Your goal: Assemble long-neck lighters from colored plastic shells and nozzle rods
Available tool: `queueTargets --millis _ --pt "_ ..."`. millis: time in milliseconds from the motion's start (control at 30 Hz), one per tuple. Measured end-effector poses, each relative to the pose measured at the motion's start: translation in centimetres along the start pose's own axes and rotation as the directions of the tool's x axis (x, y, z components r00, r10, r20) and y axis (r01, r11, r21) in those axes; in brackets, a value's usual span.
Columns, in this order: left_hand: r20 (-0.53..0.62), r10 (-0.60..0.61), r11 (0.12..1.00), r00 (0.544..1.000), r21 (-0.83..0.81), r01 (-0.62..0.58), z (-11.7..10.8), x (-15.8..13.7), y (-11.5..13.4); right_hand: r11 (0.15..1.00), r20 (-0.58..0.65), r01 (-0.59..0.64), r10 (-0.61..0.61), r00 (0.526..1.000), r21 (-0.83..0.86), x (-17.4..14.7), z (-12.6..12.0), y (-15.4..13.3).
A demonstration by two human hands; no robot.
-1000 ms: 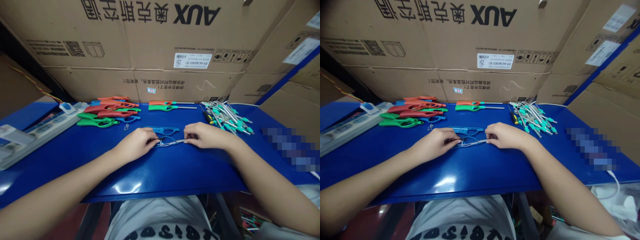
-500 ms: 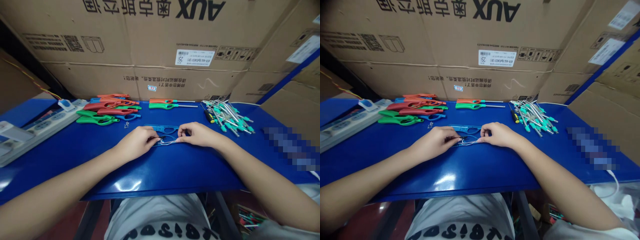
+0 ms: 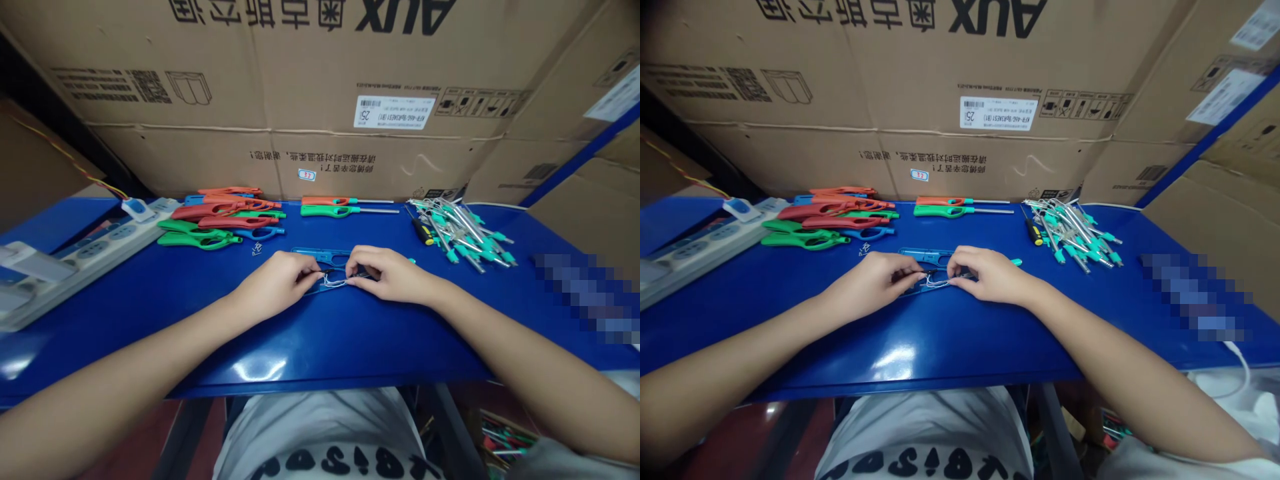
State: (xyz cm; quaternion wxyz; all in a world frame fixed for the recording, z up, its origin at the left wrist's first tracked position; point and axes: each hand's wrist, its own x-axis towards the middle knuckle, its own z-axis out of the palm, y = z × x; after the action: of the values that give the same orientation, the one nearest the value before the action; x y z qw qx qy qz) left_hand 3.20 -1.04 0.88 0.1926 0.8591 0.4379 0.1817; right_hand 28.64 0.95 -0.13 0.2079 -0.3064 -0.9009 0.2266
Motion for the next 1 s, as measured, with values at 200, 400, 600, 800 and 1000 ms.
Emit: queueTargets --millis 200,400,600,800,1000 --pt "-0.020 -0.020 1.000 1.000 -0.015 0.020 0.17 0.01 -0.05 0.999 0.023 -0.012 0.011 1.000 0.038 0.07 0.09 0.37" --pt "-0.022 -0.032 0.999 0.999 -0.003 0.032 0.12 -0.02 -0.09 0.997 0.004 0.000 0.000 1.000 0.083 0.06 0.08 0.54" --pt "-0.021 -0.005 1.000 1.000 0.022 0.005 0.13 -0.19 0.05 0.997 0.007 -0.011 0.010 1.000 0.077 0.13 0.18 0.56" --pt "-0.057 -0.009 0.999 0.998 0.048 0.012 0.24 -0.15 0.22 0.997 0.008 -0.022 0.021 1.000 0.071 0.12 0.16 0.72" --pt "-0.093 -0.027 0.997 0.995 0.068 0.033 0.12 -0.28 0.47 0.999 0.009 -0.012 0.011 1.000 0.050 0.17 0.06 0.65"
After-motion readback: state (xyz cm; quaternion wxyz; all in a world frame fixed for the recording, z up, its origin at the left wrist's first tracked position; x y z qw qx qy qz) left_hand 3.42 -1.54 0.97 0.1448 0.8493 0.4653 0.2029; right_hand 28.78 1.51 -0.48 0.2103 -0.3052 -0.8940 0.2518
